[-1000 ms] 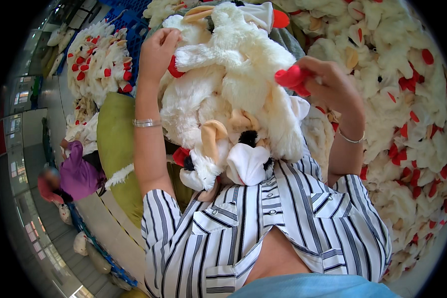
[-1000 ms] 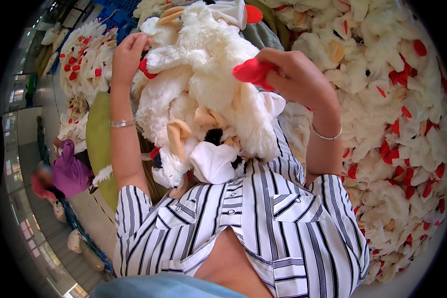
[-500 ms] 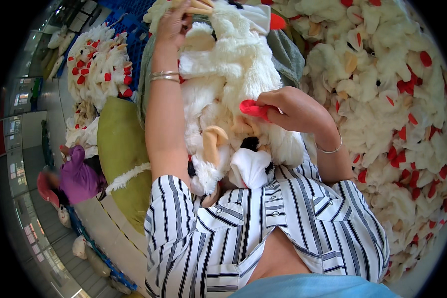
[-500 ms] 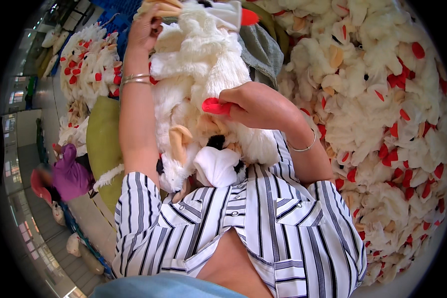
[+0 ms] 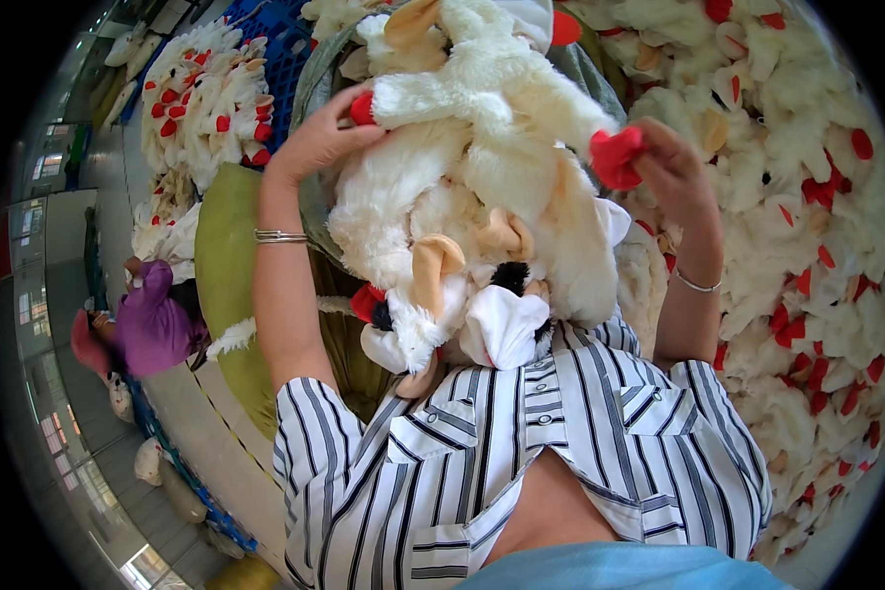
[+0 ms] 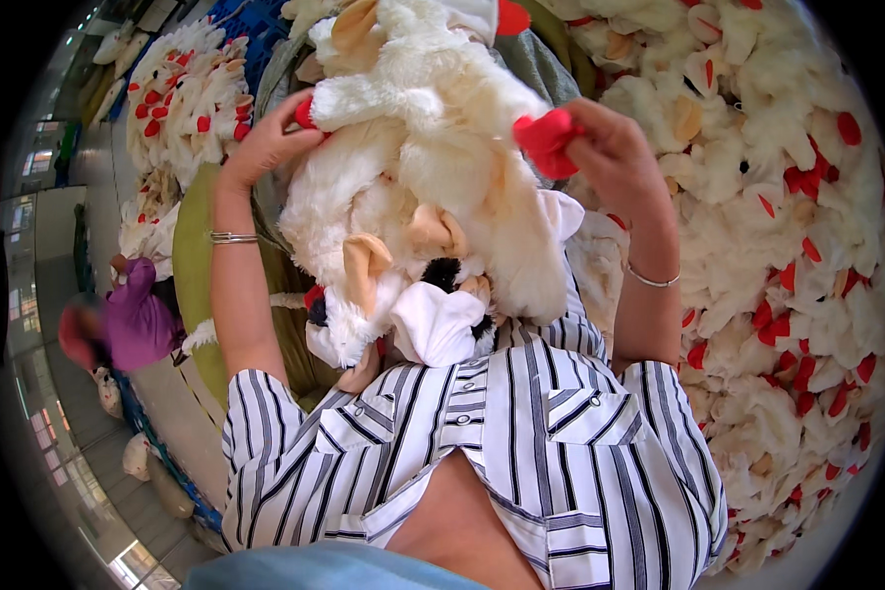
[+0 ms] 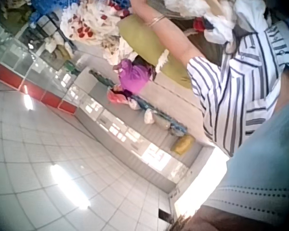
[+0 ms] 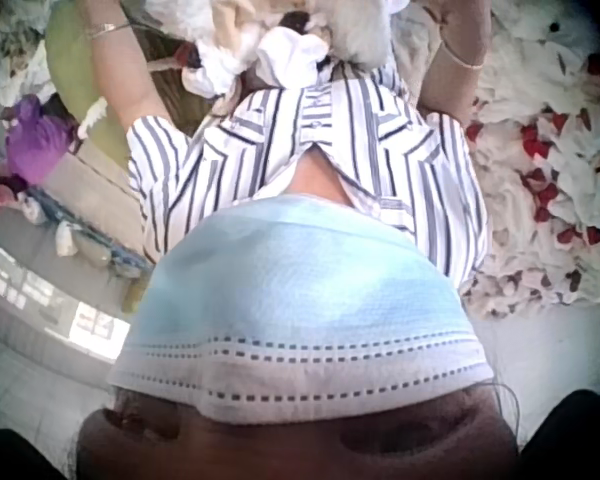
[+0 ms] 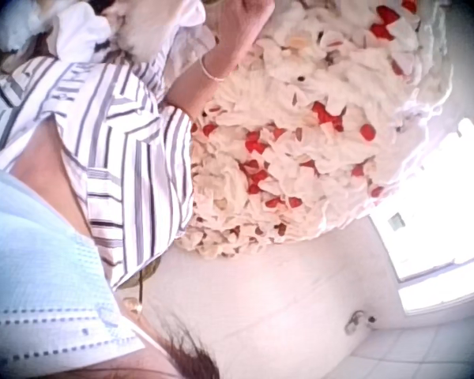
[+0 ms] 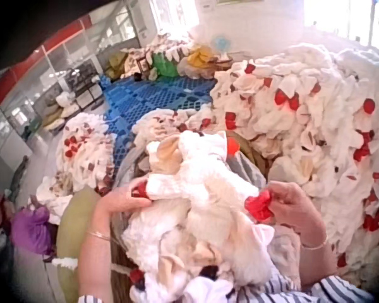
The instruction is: The person picks up white stuffed animal toys from a large sack, turns them over to check the seams and stuffing, and places them back into the sack or onto a pile. The worker handles the toys one by one in a repetitive inspection loop.
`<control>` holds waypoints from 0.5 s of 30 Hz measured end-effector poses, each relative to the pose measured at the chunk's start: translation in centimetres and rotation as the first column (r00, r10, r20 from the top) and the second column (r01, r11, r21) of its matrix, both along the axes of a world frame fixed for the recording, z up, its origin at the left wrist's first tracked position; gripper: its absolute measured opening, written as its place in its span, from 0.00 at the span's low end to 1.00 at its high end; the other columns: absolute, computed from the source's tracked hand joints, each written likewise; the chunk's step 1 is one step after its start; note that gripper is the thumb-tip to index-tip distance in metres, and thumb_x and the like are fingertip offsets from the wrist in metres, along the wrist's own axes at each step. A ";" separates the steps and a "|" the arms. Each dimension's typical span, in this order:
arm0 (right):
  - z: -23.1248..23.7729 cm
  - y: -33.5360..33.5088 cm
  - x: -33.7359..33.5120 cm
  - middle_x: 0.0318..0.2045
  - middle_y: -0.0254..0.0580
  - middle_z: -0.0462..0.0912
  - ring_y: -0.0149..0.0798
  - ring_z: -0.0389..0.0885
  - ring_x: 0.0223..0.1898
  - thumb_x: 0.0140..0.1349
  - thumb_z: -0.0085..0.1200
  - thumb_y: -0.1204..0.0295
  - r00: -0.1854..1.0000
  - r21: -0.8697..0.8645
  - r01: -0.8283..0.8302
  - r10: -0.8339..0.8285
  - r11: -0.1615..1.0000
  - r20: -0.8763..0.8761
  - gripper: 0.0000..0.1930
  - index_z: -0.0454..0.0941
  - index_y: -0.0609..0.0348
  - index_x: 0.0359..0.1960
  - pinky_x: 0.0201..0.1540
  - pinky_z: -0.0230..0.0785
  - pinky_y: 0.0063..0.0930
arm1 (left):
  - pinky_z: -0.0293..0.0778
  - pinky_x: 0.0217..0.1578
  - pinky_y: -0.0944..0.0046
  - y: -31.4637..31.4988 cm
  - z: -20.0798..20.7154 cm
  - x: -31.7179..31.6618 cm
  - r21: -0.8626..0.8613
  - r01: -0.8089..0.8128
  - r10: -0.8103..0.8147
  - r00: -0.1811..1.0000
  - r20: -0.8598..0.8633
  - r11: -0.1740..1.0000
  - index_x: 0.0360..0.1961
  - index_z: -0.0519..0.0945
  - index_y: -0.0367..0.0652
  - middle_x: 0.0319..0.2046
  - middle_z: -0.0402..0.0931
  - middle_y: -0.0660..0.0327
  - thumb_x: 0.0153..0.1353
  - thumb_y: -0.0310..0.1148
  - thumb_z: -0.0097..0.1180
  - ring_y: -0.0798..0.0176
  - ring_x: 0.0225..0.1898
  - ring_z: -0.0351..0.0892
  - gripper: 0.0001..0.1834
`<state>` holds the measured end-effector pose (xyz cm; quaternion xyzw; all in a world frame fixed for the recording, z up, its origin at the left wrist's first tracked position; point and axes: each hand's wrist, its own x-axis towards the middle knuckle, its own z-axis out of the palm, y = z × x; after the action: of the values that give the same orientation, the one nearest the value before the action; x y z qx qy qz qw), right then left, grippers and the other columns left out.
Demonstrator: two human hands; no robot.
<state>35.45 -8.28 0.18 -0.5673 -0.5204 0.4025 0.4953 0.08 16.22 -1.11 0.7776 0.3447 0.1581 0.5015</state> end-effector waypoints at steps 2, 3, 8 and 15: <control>-0.7 0.3 1.1 0.34 0.34 0.82 0.25 0.78 0.34 0.58 0.42 0.85 0.981 0.057 0.125 -0.115 0.990 -0.158 0.12 0.78 0.69 0.40 0.39 0.73 0.22 | 0.72 0.51 0.70 -0.4 -1.1 -0.8 0.025 -0.069 0.070 0.997 -0.044 0.997 0.58 0.74 0.38 0.48 0.79 0.64 0.61 0.35 0.63 0.70 0.47 0.77 0.25; -1.2 0.7 1.8 0.34 0.35 0.82 0.26 0.79 0.35 0.59 0.42 0.84 0.971 0.104 0.196 -0.179 0.975 -0.156 0.12 0.78 0.69 0.41 0.40 0.73 0.22 | 0.72 0.50 0.70 0.2 -2.4 -1.6 0.036 -0.150 0.150 0.989 0.019 0.988 0.57 0.75 0.38 0.47 0.79 0.64 0.61 0.34 0.62 0.70 0.46 0.77 0.24; -1.4 1.9 3.7 0.36 0.36 0.82 0.26 0.79 0.36 0.62 0.42 0.81 0.863 0.139 0.415 -0.341 0.899 -0.372 0.15 0.77 0.67 0.47 0.43 0.72 0.21 | 0.75 0.45 0.70 -1.9 1.1 0.3 -0.124 -0.329 0.348 0.819 0.457 0.936 0.49 0.81 0.37 0.42 0.81 0.65 0.63 0.30 0.59 0.72 0.42 0.79 0.14; -0.5 1.2 8.6 0.39 0.40 0.82 0.35 0.82 0.39 0.68 0.50 0.70 0.759 0.249 0.583 -0.409 0.773 -0.507 0.15 0.76 0.66 0.51 0.42 0.76 0.28 | 0.69 0.31 0.72 1.2 7.5 -6.7 0.430 -0.497 0.212 0.804 0.556 0.753 0.25 0.77 0.39 0.27 0.75 0.63 0.69 0.33 0.48 0.72 0.28 0.70 0.15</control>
<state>44.00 -7.07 -0.37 -0.4741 -0.2958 0.2540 0.7895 -6.58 17.41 6.42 0.7426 0.2956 0.5317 0.2800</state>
